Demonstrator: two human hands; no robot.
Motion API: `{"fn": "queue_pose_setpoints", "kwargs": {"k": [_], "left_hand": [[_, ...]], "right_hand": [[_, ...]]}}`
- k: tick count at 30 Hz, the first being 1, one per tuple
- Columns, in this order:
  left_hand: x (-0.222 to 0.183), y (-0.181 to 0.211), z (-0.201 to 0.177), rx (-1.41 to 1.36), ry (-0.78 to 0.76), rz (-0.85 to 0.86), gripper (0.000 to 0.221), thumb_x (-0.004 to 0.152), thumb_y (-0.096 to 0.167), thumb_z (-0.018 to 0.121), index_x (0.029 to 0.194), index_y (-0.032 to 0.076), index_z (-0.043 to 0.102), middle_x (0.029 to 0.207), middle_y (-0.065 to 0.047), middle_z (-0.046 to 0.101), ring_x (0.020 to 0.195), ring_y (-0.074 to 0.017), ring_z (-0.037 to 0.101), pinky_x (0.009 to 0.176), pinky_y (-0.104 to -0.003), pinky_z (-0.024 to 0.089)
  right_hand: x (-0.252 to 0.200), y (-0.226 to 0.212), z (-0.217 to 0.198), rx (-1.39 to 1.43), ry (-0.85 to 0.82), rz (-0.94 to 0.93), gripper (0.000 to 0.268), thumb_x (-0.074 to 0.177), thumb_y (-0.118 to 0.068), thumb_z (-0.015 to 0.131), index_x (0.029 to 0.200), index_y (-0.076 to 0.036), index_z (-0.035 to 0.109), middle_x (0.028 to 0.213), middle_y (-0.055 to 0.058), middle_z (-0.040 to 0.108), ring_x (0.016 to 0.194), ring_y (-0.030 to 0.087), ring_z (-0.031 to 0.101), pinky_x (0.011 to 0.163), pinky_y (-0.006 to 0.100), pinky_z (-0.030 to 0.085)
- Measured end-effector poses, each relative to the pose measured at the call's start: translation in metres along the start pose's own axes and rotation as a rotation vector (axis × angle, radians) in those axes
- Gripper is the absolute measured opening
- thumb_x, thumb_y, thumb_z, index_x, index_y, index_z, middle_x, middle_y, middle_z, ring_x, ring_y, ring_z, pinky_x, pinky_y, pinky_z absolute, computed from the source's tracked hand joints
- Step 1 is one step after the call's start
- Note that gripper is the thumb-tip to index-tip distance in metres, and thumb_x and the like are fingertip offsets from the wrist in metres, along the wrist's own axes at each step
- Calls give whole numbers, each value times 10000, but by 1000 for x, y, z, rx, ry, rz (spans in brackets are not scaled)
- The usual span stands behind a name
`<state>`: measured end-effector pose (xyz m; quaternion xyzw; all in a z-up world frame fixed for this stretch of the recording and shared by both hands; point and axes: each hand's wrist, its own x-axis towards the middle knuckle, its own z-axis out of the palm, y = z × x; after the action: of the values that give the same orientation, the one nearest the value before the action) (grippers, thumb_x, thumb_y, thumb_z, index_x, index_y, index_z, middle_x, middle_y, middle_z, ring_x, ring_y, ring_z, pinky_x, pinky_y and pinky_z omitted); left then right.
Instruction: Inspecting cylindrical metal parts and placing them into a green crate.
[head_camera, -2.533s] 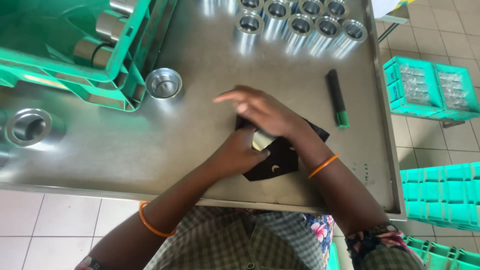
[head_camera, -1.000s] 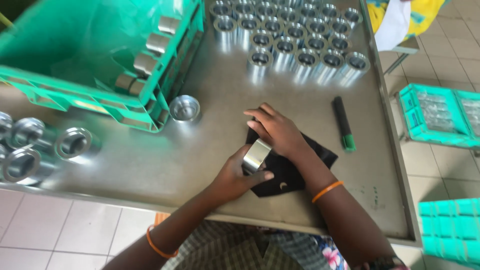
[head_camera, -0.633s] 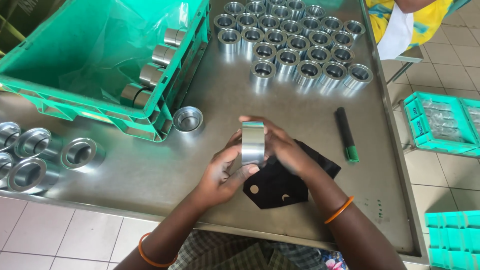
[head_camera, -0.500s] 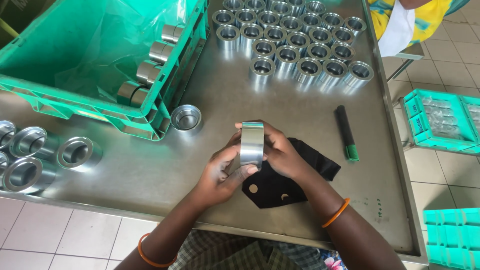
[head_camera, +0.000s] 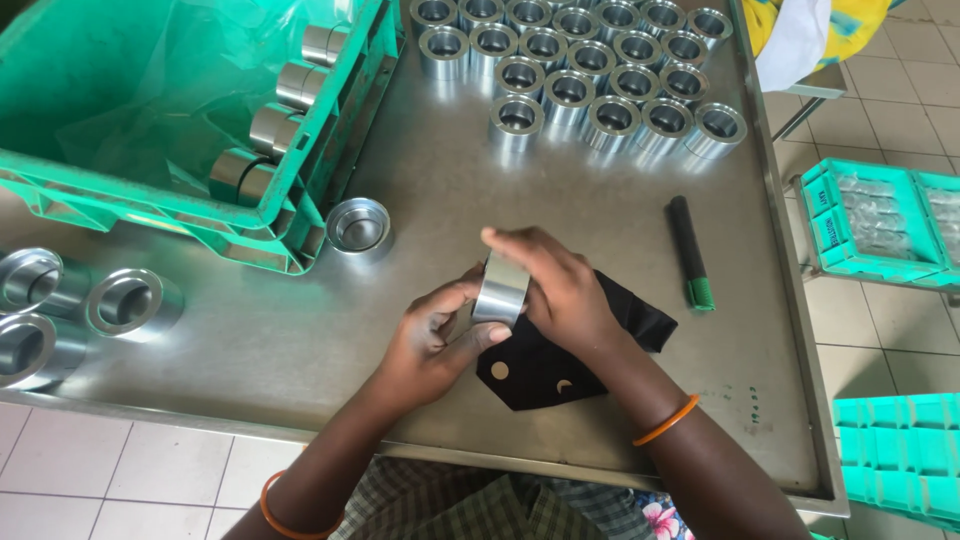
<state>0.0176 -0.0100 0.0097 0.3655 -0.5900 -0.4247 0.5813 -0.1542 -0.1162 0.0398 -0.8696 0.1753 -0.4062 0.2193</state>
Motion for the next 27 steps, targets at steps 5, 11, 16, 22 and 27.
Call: {"fn": "queue_pose_setpoints", "kwargs": {"k": [5,11,16,22,27], "left_hand": [[-4,-7,5,33,63,55,309,956,26,762,1244,-3,652,1199,-84,703,1177,-144,629,1061,-310,483],[1,12,6,-78,25,37,318,953,25,742,1249,20,625,1207,-47,670,1149,-103,607,1036,-278,477],[-4,0,2,-38,60,45,313,947,26,773,1224,8,628,1125,-36,692,1077,-94,632,979,-281,511],[7,-12,-10,-274,184,-238,221,977,163,677,1151,28,660,1025,-35,739,992,-116,666,961,-305,502],[16,-30,-28,-945,455,-474,370,1062,423,512,1101,83,650,849,24,618,845,-133,652,929,-392,531]], "right_hand": [[-1,9,12,434,-77,280,436,924,94,615,1330,-65,619,1178,107,693,1092,209,709,940,326,566],[2,-9,6,92,16,134,495,883,90,619,1347,-79,647,1189,92,693,1099,217,729,951,322,578],[-3,7,14,631,-201,451,416,928,67,613,1315,-87,617,1204,110,695,1116,241,697,958,337,558],[-3,0,18,-86,51,10,450,1008,-30,587,1453,-102,599,1188,98,614,1030,238,721,946,346,613],[-5,15,29,1020,-179,903,628,961,-282,667,1454,36,443,1141,110,663,765,220,717,636,339,619]]}}
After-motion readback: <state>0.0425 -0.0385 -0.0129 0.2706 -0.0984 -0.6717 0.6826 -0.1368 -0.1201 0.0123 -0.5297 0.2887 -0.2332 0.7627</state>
